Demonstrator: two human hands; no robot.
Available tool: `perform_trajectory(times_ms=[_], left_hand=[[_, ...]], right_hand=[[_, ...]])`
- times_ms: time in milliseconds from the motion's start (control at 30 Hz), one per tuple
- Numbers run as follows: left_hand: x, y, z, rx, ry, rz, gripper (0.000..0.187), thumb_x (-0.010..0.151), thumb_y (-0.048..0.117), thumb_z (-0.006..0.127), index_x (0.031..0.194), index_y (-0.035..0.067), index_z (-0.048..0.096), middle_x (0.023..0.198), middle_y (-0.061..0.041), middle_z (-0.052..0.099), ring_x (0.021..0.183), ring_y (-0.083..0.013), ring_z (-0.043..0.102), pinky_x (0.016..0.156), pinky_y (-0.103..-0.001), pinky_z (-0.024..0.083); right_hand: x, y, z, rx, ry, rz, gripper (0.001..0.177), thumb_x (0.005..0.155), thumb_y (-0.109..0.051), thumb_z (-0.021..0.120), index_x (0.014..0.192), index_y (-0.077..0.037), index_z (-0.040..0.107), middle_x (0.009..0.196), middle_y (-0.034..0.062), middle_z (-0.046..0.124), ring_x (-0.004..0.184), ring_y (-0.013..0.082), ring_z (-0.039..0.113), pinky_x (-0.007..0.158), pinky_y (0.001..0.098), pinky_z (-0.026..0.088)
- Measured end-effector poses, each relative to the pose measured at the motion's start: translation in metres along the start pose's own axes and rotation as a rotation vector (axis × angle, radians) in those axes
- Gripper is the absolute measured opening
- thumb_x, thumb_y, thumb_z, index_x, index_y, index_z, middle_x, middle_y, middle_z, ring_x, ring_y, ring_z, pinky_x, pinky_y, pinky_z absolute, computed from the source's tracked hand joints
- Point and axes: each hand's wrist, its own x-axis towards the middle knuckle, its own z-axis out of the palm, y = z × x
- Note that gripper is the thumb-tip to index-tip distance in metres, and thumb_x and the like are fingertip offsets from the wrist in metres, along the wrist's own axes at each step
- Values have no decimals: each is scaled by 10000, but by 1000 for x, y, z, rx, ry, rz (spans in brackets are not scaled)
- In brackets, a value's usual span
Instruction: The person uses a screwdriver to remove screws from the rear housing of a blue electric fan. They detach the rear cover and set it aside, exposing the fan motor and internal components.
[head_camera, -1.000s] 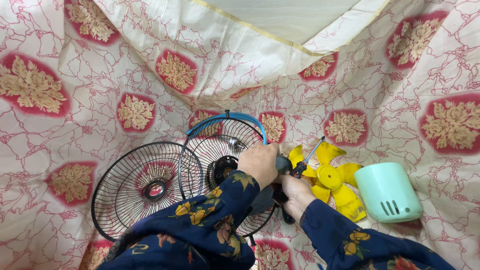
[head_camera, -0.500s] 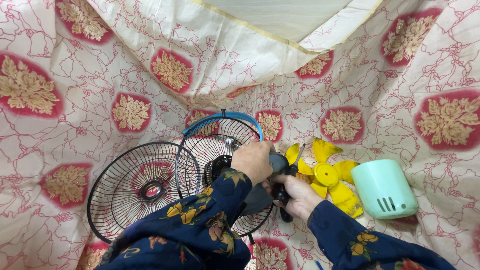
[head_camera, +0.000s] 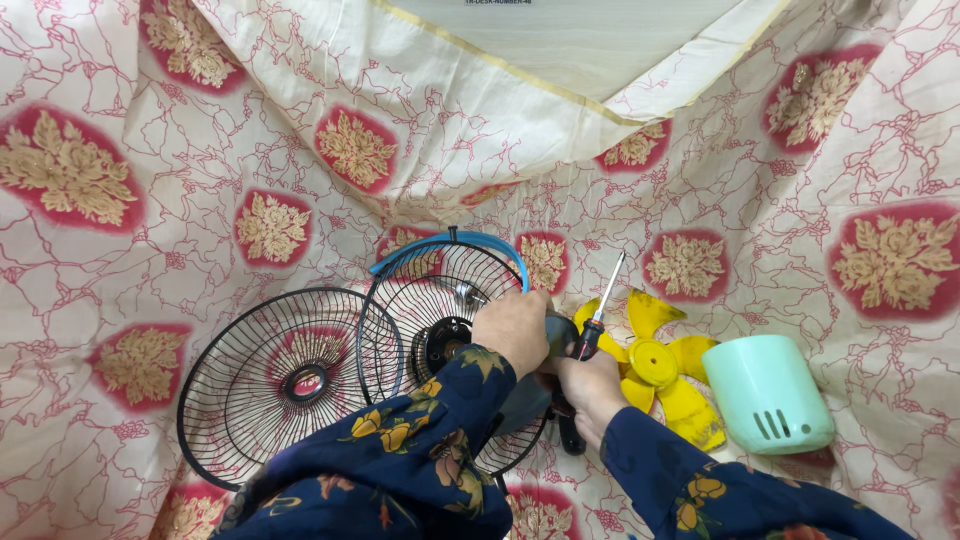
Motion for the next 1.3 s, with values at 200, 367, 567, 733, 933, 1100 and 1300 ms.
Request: perform_trajectory(times_ms=[200,367,567,733,933,1100,1300], left_hand=[[-4,0,-1,18,-8,-7,345,787,134,703,1130,105,665,1093,-174,703,1051,-342,692,896,-449,557],[-3,1,-1,28,-12,-1,348,784,137,705,1128,103,664,1086,-174,707,1048,-342,694,890,-450,560],[1,2,-3,41,-9,12,351,780,141,707,1126,99,662,1078,-174,712,1044,-343,696,883,-452,563],[2,0,-5,51,-21,12,354,777,145,708,1125,97,660,1071,-173,716,1041,-343,697,878,-453,565],[7,-4,-15,79,-25,19,358,773,149,710,1123,93,659,1062,-173,720,1037,-344,700,871,-455,568],[10,-9,-30,103,-27,13,361,769,152,712,1121,91,657,1056,-172,724,1034,-344,701,866,-457,571],[3,-9,-38,60,46,12,334,752,132,703,1082,89,677,1027,-159,738,1024,-339,707,863,-465,570]], right_hand=[[-12,4,-8,284,-145,295,110,893,-50,660,957,27,705,826,146,764,646,204,710,585,310,553],[0,8,-14,159,-162,404,168,953,-202,619,996,-62,701,863,79,773,643,150,670,486,281,388],[26,16,-20,214,-198,573,124,942,-157,636,1035,-88,680,876,68,772,679,169,706,484,280,422],[35,22,-22,198,-163,543,111,931,-122,658,1029,-70,663,855,74,751,672,182,700,489,294,476],[41,12,-9,345,-188,503,83,918,-23,678,993,-16,642,832,113,728,665,203,691,567,302,570],[43,-4,8,303,-233,489,64,912,-85,705,939,-38,671,810,86,718,645,173,678,556,277,535],[30,-9,11,211,-236,474,86,917,-155,699,931,-73,679,787,51,722,627,149,660,504,264,455]])
